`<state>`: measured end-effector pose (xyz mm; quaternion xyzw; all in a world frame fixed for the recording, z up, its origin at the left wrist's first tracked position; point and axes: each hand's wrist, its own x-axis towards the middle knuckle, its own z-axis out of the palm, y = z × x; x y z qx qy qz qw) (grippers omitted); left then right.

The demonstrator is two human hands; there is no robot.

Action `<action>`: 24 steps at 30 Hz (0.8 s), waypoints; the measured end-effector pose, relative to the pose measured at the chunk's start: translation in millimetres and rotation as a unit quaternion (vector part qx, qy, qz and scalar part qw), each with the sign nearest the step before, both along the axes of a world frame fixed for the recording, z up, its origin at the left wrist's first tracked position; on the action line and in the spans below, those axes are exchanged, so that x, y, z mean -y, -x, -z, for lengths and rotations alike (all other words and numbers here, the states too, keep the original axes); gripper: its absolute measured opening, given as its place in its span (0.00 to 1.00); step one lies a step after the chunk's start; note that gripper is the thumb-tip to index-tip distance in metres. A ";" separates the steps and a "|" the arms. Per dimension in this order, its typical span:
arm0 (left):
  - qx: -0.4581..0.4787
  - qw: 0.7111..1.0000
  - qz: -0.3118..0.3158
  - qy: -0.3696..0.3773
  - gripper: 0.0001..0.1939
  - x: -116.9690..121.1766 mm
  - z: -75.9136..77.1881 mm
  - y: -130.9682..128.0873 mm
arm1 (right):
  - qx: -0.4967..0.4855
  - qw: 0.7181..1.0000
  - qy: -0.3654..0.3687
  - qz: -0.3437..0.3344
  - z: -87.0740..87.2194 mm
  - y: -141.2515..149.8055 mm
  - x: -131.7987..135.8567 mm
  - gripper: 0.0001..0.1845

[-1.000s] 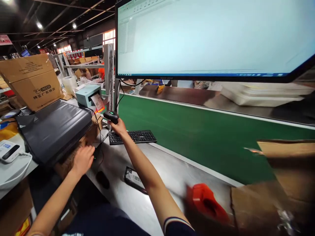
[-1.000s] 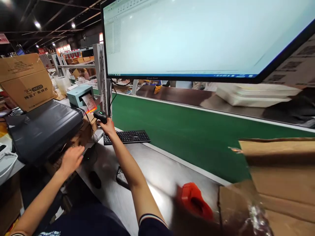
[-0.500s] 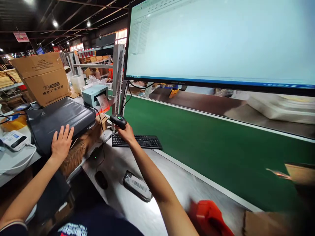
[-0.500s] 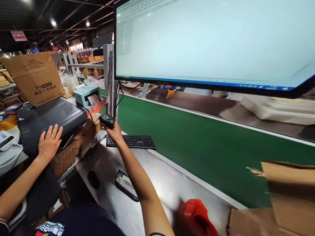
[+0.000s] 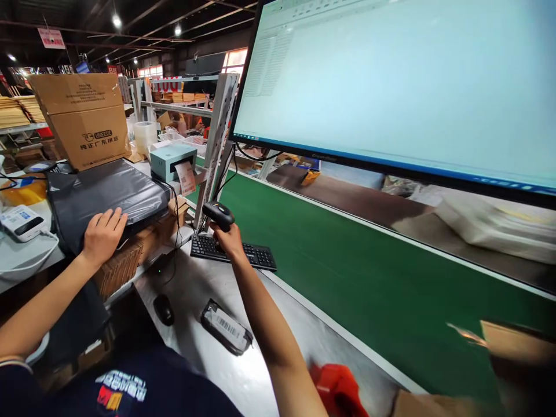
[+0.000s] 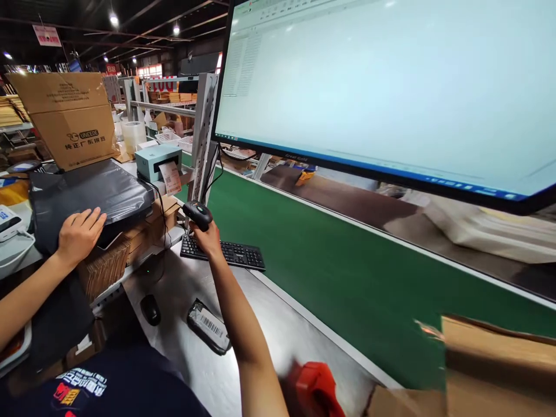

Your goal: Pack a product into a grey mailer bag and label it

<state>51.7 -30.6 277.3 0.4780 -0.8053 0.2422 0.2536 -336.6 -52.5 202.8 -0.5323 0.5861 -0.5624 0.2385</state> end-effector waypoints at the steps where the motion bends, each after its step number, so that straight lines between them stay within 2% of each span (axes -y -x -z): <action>1: 0.006 1.000 -0.003 0.005 0.19 -1.4 -3.2 1.2 | 0.004 1.000 -0.003 0.005 -0.9 0.5 0.0 0.28; 4: 0.017 0.999 -0.024 0.013 0.17 -5.9 -13.5 5.7 | 0.018 1.000 -0.003 0.021 2.1 9.0 -2.5 0.30; 6: 0.019 0.999 -0.042 0.025 0.18 -8.1 -19.8 8.8 | 0.028 0.999 0.000 0.045 16.0 23.8 -14.3 0.33; 7: 0.021 0.998 -0.050 0.036 0.18 -8.7 -22.2 10.4 | 0.033 0.997 -0.005 0.071 28.2 33.5 -25.8 0.34; 9: 0.022 0.996 -0.066 0.064 0.19 -8.3 -25.1 13.5 | 0.038 0.985 -0.054 0.158 63.4 54.1 -61.8 0.36; 11: 0.026 0.993 -0.072 0.094 0.19 -6.1 -25.5 16.8 | 0.035 0.947 -0.163 0.276 109.5 70.5 -113.2 0.34; 13: 0.030 0.992 -0.065 0.108 0.18 -3.8 -24.5 20.8 | 0.045 0.911 -0.242 0.332 159.9 76.9 -173.3 0.27; 16: 0.034 0.995 -0.038 0.088 0.18 -5.5 -22.5 29.2 | 0.042 0.848 -0.320 0.419 225.9 65.6 -258.2 0.24; 18: 0.032 0.997 -0.013 0.073 0.19 -12.1 -21.2 38.1 | 0.024 0.821 -0.354 0.446 255.1 50.8 -298.5 0.31; 20: 0.024 0.998 0.019 0.057 0.19 -22.1 -19.4 50.3 | 0.014 0.808 -0.376 0.453 269.8 38.0 -319.8 0.42; 22: 0.012 0.998 0.053 0.035 0.19 -33.9 -15.6 65.4 | -0.021 0.807 -0.372 0.458 270.4 30.0 -320.4 0.49; 23: 0.007 0.997 0.068 0.022 0.19 -39.9 -12.6 73.9 | -0.061 0.820 -0.355 0.445 266.3 27.4 -313.1 0.52; 24: 0.006 0.996 0.084 0.007 0.19 -45.7 -8.7 82.8 | -0.109 0.844 -0.333 0.405 260.0 25.1 -301.1 0.53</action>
